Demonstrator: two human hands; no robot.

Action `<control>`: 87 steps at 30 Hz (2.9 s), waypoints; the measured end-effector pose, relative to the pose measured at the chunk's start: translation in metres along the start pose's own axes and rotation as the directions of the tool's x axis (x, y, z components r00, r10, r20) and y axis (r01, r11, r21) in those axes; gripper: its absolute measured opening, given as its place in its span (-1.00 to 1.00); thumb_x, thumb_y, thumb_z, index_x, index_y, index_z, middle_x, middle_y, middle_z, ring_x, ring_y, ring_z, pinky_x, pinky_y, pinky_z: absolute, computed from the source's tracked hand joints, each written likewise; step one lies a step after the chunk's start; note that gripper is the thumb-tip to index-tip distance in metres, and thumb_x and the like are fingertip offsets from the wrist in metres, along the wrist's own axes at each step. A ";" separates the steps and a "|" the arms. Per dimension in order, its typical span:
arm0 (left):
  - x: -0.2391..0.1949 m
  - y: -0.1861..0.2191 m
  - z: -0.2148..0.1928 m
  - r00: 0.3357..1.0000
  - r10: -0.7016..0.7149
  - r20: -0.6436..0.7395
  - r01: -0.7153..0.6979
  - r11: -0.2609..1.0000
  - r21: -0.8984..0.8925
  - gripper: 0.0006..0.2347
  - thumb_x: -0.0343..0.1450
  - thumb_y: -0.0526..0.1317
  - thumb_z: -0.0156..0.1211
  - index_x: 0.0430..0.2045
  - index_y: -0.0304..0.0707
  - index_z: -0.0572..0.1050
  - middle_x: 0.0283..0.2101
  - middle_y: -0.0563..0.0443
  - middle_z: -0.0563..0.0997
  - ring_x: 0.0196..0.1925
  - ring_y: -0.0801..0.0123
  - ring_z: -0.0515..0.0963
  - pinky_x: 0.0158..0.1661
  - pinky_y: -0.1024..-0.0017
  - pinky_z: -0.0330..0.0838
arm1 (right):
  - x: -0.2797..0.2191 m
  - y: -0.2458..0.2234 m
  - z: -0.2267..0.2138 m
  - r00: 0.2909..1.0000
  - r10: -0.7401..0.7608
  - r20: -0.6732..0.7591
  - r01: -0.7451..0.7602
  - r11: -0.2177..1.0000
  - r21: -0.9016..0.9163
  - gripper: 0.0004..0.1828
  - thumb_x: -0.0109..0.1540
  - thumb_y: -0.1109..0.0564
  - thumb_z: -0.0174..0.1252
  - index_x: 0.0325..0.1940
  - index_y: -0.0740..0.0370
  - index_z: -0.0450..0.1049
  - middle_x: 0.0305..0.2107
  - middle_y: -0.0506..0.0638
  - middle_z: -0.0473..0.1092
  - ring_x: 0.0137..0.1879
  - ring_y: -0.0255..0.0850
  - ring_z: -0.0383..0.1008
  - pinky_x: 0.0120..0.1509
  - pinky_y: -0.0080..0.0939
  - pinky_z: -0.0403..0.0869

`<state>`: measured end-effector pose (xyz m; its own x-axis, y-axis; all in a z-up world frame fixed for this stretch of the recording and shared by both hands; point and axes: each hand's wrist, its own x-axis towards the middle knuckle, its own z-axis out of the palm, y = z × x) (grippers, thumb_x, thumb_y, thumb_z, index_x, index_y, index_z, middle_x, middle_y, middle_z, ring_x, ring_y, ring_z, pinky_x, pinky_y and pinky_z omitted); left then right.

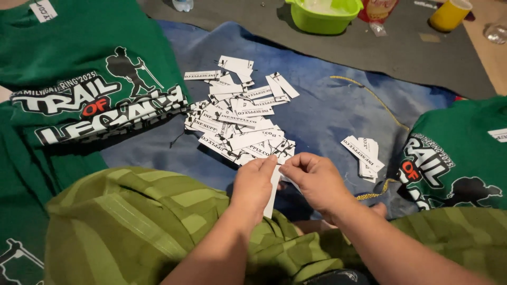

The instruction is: The person sits on the floor and repeatedly picks up small white tags from a pile, threads a black string through the hole in each tag, and places the finished tag into a separate pile. Green t-shirts are visible nearby.

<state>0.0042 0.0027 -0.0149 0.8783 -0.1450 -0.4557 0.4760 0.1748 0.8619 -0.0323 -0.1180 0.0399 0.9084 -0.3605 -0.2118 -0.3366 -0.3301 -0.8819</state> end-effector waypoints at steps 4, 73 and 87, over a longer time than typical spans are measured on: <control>-0.009 0.005 0.000 1.000 -0.001 0.003 0.001 1.000 0.029 -0.68 0.47 -0.02 0.20 -0.22 -0.37 0.67 -0.49 -0.12 0.66 -0.48 0.31 0.66 -0.40 0.40 0.54 | -0.001 0.001 -0.004 1.000 0.016 -0.016 -0.016 1.000 0.006 -0.94 0.13 0.20 0.31 -0.39 0.22 0.66 -0.75 -0.01 0.32 -0.59 -0.32 0.24 -0.47 -0.38 0.21; 0.000 -0.013 -0.001 0.993 0.115 -0.001 -0.113 0.978 0.177 -0.74 0.28 0.06 0.39 -0.61 -0.11 0.68 -0.68 0.09 0.51 -0.50 0.37 0.53 -0.43 0.40 0.44 | -0.020 -0.013 0.008 0.989 0.119 -0.088 -0.113 0.991 0.067 -0.85 0.19 0.21 0.31 -0.36 0.39 0.56 -0.63 0.04 0.28 -0.63 -0.29 0.23 -0.58 -0.34 0.24; -0.027 0.027 -0.005 0.996 -0.086 0.022 0.086 0.996 -0.003 -0.69 0.46 -0.09 0.16 -0.03 -0.28 0.63 -0.15 -0.11 0.66 -0.06 0.34 0.53 -0.06 0.32 0.46 | -0.004 0.007 0.008 0.985 0.158 -0.073 -0.142 0.972 0.185 -0.84 0.19 0.17 0.33 -0.31 0.34 0.57 -0.62 0.00 0.29 -0.60 -0.33 0.23 -0.58 -0.41 0.20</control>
<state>-0.0064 0.0163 0.0196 0.8330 -0.1812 -0.5228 0.5498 0.1649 0.8189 -0.0359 -0.1120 0.0313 0.8235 -0.4705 -0.3170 -0.4103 -0.1081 -0.9055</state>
